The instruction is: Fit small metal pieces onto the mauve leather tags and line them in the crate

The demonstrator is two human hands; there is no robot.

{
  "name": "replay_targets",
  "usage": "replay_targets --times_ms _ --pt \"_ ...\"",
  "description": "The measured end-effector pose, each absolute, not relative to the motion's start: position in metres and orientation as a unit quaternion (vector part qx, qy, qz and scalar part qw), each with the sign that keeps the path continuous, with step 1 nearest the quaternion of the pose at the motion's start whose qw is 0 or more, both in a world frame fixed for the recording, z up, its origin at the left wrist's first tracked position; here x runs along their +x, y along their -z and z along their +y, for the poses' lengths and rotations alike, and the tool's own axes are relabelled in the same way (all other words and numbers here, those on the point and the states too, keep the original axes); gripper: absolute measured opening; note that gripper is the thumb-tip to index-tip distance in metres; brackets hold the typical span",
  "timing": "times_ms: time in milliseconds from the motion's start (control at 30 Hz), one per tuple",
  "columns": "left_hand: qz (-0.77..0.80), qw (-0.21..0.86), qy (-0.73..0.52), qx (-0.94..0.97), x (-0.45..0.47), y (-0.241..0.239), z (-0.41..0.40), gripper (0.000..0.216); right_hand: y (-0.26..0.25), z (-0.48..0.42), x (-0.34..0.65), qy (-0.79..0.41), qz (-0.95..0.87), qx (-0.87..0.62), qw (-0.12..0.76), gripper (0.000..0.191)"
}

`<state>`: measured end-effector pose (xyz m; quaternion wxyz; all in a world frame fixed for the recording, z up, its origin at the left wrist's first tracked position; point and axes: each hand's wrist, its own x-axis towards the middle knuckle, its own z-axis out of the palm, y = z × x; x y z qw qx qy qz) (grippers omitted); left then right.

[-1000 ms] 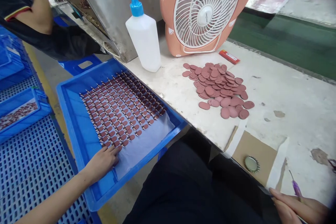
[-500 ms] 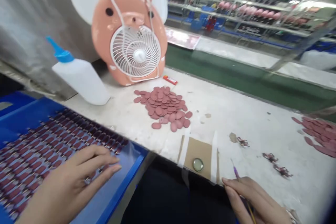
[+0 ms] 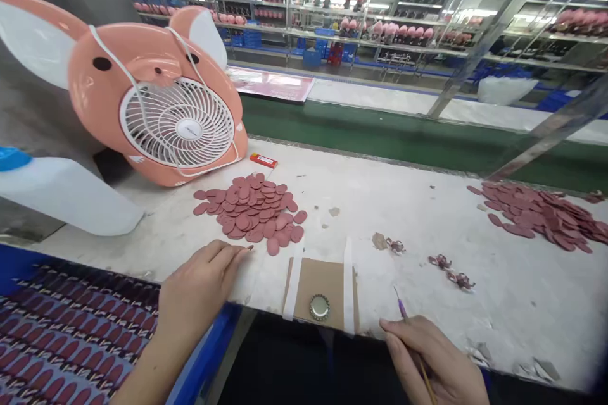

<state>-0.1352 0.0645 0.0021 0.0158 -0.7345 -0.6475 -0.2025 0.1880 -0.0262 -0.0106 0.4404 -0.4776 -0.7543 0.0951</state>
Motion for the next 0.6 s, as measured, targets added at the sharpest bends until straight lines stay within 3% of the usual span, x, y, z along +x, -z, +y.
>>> replay_targets --times_ms 67,133,233,467,600 --pt "-0.620 -0.108 0.275 -0.727 -0.117 -0.016 0.053 0.033 0.006 -0.021 0.184 -0.113 -0.747 -0.469 0.456 0.016" --pt "-0.567 -0.305 0.331 -0.690 -0.091 -0.029 0.042 0.035 -0.003 -0.016 0.175 -0.148 -0.728 -0.462 0.484 0.017" --pt "-0.484 -0.522 0.309 -0.630 -0.052 -0.039 0.031 0.039 -0.018 -0.012 0.160 -0.214 -0.692 -0.447 0.524 0.016" --pt "-0.346 -0.799 0.221 -0.439 -0.013 -0.016 0.024 0.030 -0.024 -0.016 0.165 -0.401 -0.602 -0.422 0.547 0.014" --pt "-0.259 -0.906 0.182 -0.280 -0.009 0.002 0.014 0.039 -0.019 -0.018 0.172 -0.415 -0.630 -0.393 0.525 0.014"
